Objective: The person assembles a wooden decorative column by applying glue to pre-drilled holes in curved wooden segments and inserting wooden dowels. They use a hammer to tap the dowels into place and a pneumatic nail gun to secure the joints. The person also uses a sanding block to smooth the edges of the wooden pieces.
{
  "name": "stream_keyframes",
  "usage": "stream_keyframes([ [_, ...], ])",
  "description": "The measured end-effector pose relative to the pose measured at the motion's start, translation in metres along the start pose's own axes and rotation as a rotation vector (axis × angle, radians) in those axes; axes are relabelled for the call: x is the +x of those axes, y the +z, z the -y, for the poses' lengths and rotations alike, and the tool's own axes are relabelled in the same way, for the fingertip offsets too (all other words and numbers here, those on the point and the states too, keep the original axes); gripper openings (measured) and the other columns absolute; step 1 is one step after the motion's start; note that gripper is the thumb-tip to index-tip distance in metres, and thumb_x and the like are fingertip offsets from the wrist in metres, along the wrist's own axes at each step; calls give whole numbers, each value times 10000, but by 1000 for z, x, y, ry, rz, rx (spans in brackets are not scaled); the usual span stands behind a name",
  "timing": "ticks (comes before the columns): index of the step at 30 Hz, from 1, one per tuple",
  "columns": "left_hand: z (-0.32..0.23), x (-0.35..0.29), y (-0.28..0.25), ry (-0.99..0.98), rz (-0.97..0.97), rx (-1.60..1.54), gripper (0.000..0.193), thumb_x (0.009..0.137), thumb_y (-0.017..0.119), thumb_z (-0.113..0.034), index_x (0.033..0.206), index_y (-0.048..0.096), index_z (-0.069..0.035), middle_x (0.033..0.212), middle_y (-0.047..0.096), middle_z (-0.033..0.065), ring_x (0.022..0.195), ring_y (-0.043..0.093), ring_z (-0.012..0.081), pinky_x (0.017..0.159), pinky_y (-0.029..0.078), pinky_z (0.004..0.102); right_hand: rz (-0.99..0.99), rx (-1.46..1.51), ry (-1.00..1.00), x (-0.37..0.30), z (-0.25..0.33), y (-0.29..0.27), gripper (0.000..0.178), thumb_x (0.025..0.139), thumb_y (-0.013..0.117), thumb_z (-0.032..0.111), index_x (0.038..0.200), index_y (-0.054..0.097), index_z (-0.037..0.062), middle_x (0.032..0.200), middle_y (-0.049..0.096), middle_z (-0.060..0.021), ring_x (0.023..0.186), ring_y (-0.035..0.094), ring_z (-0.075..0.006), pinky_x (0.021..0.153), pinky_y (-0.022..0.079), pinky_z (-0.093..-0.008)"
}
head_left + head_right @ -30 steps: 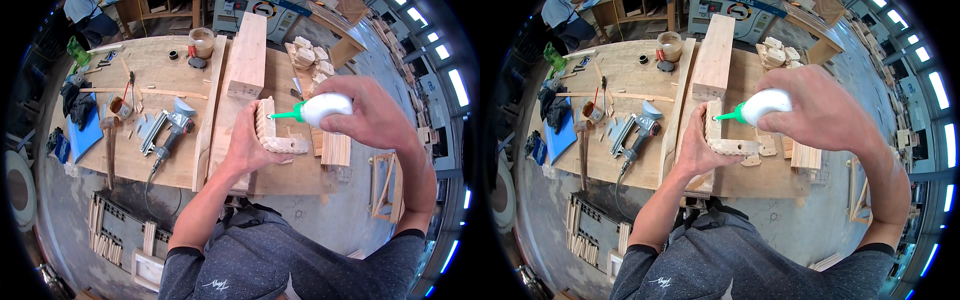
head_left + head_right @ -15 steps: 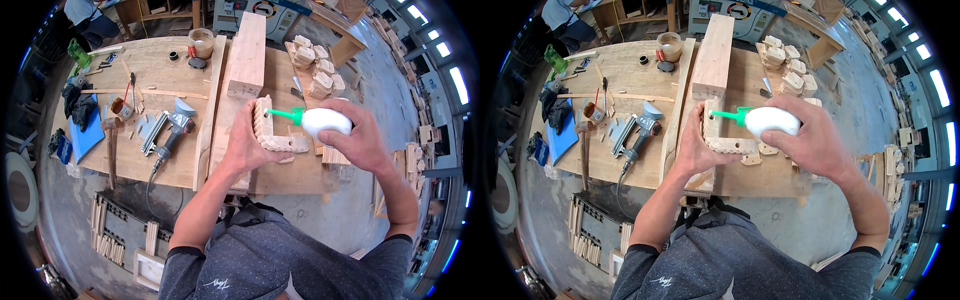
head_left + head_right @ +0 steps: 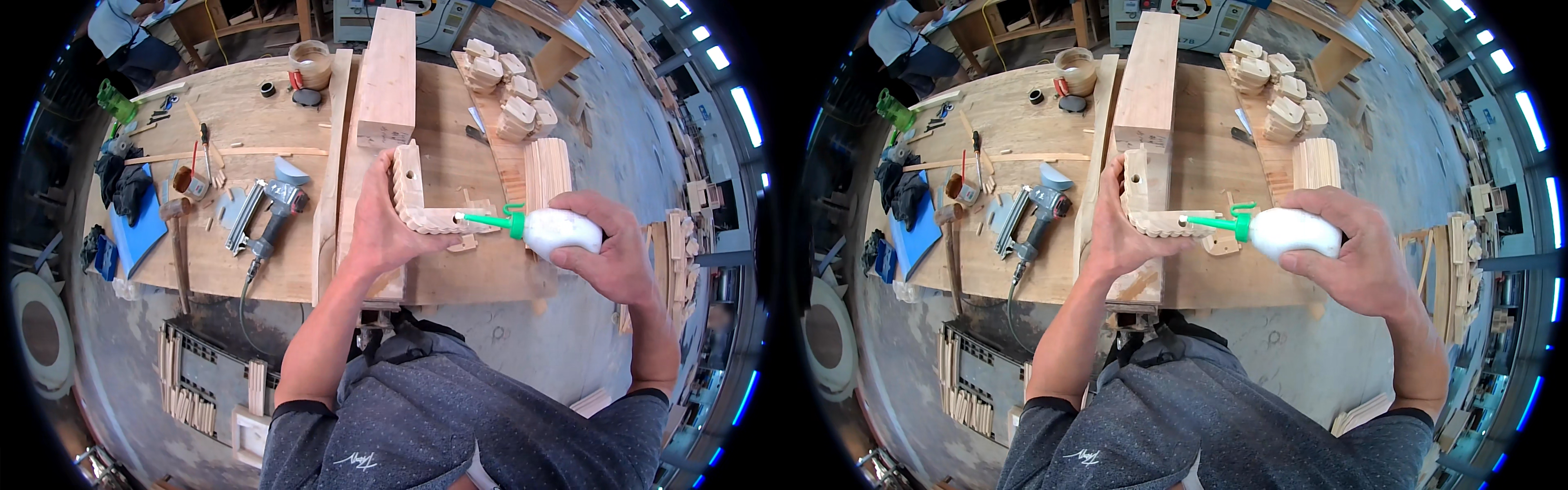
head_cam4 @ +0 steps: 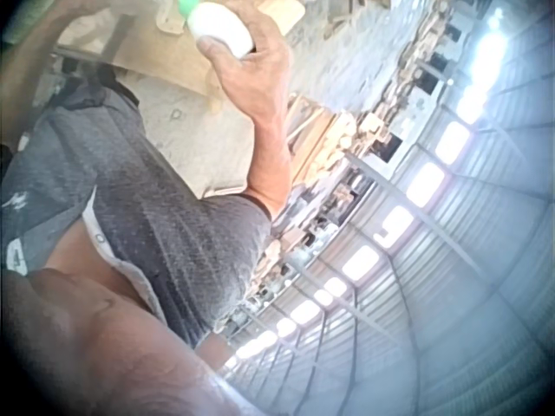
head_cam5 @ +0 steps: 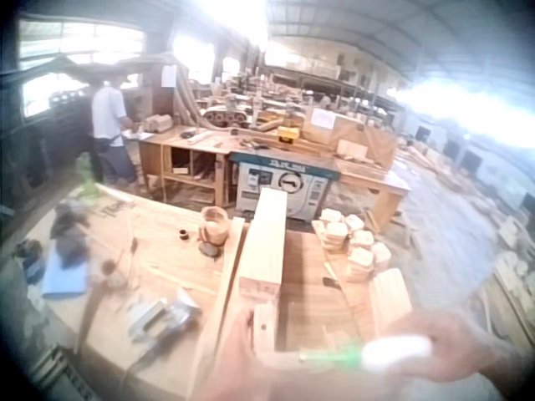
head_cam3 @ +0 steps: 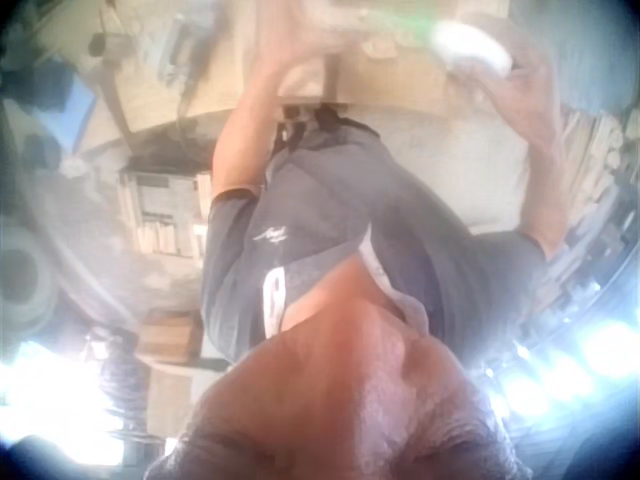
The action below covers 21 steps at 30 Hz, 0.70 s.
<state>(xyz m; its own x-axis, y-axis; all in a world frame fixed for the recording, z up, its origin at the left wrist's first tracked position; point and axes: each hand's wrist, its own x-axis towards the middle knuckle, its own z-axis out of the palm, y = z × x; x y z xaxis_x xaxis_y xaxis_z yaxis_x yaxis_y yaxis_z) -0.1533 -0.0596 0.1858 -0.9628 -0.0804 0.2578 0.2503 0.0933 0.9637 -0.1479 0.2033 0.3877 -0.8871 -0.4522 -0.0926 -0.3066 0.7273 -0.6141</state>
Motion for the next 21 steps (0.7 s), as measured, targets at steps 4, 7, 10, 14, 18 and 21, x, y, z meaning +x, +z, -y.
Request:
stream_keyframes([
  [4,3,1,2,47,-19,-14,1267,475,1054,-215,1506,350,4,1360,509,145,1289,555,278,1136,462,404,10,-8,-8,-1,-3,-2,492,770,846,94,1235,715,1,1131,727,-135,1034,707,-231,922,536,-356],
  [7,2,1,1,49,-11,3,1268,476,1054,-215,1508,349,3,1363,505,145,1293,553,277,1140,460,403,26,-8,18,0,-2,-4,485,775,843,98,1233,716,4,1142,725,-132,1046,704,-228,929,532,-357],
  [10,3,0,1,43,-17,-3,1273,472,1055,-214,1508,348,4,1361,505,145,1290,554,275,1141,461,400,38,-26,-7,4,0,-5,484,771,845,108,1227,719,9,1133,728,-137,1032,709,-241,922,536,-364],
  [14,0,0,0,21,-13,6,1280,469,1056,-215,1510,344,5,1364,505,147,1292,555,276,1144,462,398,37,-95,-59,8,3,-7,503,747,872,164,1192,709,-5,1075,719,-112,966,691,-206,865,530,-336],
  [18,0,-1,1,18,-24,10,1289,466,1057,-220,1513,339,6,1371,504,151,1298,553,280,1147,462,401,61,-115,-37,12,11,-10,491,749,869,172,1182,714,-1,1068,725,-122,959,704,-222,862,536,-347],
  [21,4,-1,1,16,-26,40,1295,465,1057,-227,1514,335,10,1373,503,154,1298,554,282,1149,461,403,82,-166,-95,19,21,-14,448,763,847,144,1174,727,11,1042,737,-134,947,726,-264,846,552,-378],
])
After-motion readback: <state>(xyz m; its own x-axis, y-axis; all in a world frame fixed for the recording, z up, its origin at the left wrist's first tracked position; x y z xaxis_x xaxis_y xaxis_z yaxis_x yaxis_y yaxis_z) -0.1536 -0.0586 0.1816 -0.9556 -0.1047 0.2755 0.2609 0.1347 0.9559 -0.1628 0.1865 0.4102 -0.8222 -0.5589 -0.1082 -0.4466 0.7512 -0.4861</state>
